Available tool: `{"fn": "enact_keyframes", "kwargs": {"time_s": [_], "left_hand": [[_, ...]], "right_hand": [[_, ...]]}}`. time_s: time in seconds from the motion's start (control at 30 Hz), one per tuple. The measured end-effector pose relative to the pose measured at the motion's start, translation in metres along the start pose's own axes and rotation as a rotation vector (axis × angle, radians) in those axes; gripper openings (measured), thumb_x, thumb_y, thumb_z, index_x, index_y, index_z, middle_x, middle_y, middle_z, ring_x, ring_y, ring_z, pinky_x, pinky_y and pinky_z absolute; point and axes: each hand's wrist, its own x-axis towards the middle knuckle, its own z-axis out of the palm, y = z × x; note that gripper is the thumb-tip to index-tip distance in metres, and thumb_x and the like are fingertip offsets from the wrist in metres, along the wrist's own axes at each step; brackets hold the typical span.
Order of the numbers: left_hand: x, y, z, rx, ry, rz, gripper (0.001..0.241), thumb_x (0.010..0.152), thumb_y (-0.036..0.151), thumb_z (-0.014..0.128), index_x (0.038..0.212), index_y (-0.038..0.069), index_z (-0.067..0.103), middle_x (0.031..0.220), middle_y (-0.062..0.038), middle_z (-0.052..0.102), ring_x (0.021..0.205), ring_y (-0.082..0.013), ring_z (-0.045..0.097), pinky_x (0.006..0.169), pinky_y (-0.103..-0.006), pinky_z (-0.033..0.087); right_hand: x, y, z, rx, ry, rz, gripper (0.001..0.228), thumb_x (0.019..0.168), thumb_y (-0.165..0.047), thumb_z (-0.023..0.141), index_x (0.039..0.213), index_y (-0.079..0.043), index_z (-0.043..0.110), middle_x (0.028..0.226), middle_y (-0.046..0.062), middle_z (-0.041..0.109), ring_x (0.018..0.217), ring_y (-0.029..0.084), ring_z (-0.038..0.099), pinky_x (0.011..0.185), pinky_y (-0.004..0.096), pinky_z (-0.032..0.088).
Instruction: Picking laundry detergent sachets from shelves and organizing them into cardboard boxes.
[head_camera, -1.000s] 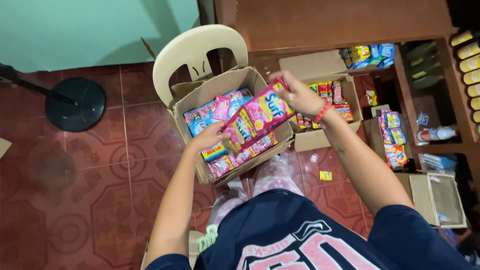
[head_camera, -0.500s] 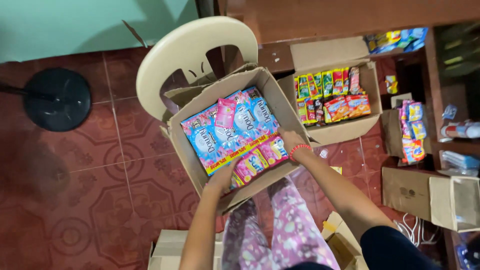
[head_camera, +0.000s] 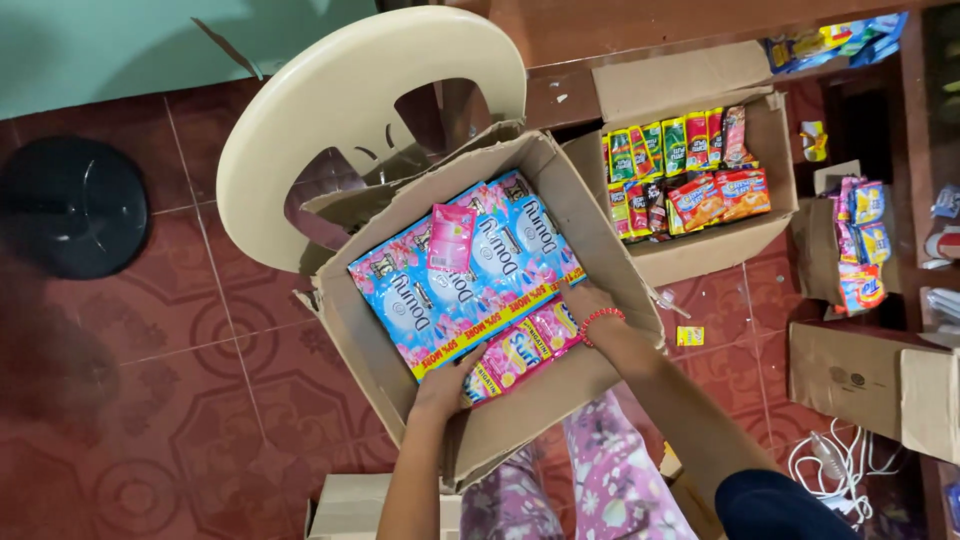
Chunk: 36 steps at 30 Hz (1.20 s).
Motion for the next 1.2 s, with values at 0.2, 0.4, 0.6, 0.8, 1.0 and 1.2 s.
{"fn": "enact_keyframes", "kwargs": {"time_s": [0.2,0.4,0.6,0.8,1.0,1.2], "left_hand": [[0.037,-0.016,0.074,0.396,-0.054,-0.144,0.066,0.104,0.016,0.052,0.156,0.05,0.031,0.138,-0.025,0.052,0.11,-0.0439,0.066,0.091,-0.0507,0.054],[0.021,0.028,0.081,0.595,0.075,-0.042,0.037,0.106,0.02,0.05,0.141,0.021,0.063,0.151,-0.012,0.051,0.135,-0.0376,0.051,0.102,-0.054,0.049],[0.01,0.039,0.041,0.11,-0.281,-0.236,0.067,0.093,0.002,0.06,0.148,0.04,0.05,0.169,-0.011,0.006,0.148,-0.0524,0.019,0.11,-0.0661,0.036],[-0.008,0.036,0.033,-0.126,-0.05,-0.207,0.049,0.089,0.004,0.063,0.134,0.024,0.061,0.154,-0.013,0.04,0.139,-0.0439,0.04,0.109,-0.0575,0.042],[-0.02,0.032,0.024,-0.484,0.436,-0.091,0.033,0.085,-0.002,0.06,0.116,0.005,0.066,0.116,-0.024,0.064,0.107,-0.0428,0.063,0.091,-0.0463,0.051],[-0.043,0.024,0.013,-0.58,0.743,-0.057,0.032,0.087,-0.006,0.056,0.116,0.003,0.068,0.113,-0.022,0.068,0.107,-0.0412,0.066,0.094,-0.0467,0.051]], "right_hand": [[-0.004,-0.009,0.014,-0.087,0.219,0.092,0.026,0.098,-0.011,0.055,0.123,-0.006,0.06,0.121,0.021,0.062,0.111,0.039,0.067,0.084,0.047,0.061],[-0.046,-0.056,-0.043,-0.008,-0.088,0.0,0.043,0.095,-0.01,0.056,0.136,-0.022,0.058,0.151,0.023,0.038,0.127,0.047,0.054,0.093,0.049,0.058],[0.005,-0.027,0.033,-0.067,-0.135,0.047,0.044,0.1,-0.03,0.054,0.142,-0.045,0.055,0.162,0.024,0.017,0.144,0.057,0.03,0.106,0.075,0.03],[0.011,-0.068,0.002,-0.153,-0.192,-0.069,0.033,0.097,-0.014,0.057,0.126,-0.018,0.073,0.131,0.016,0.07,0.121,0.034,0.07,0.096,0.051,0.061],[0.006,-0.176,-0.124,0.157,0.296,-0.445,0.078,0.079,-0.013,0.072,0.151,-0.027,0.047,0.154,0.024,0.043,0.141,0.047,0.043,0.109,0.06,0.04],[0.001,-0.2,-0.084,-0.121,0.267,-0.515,0.097,0.07,-0.036,0.082,0.152,-0.01,0.036,0.142,0.022,0.051,0.132,0.043,0.048,0.103,0.068,0.035]]}}
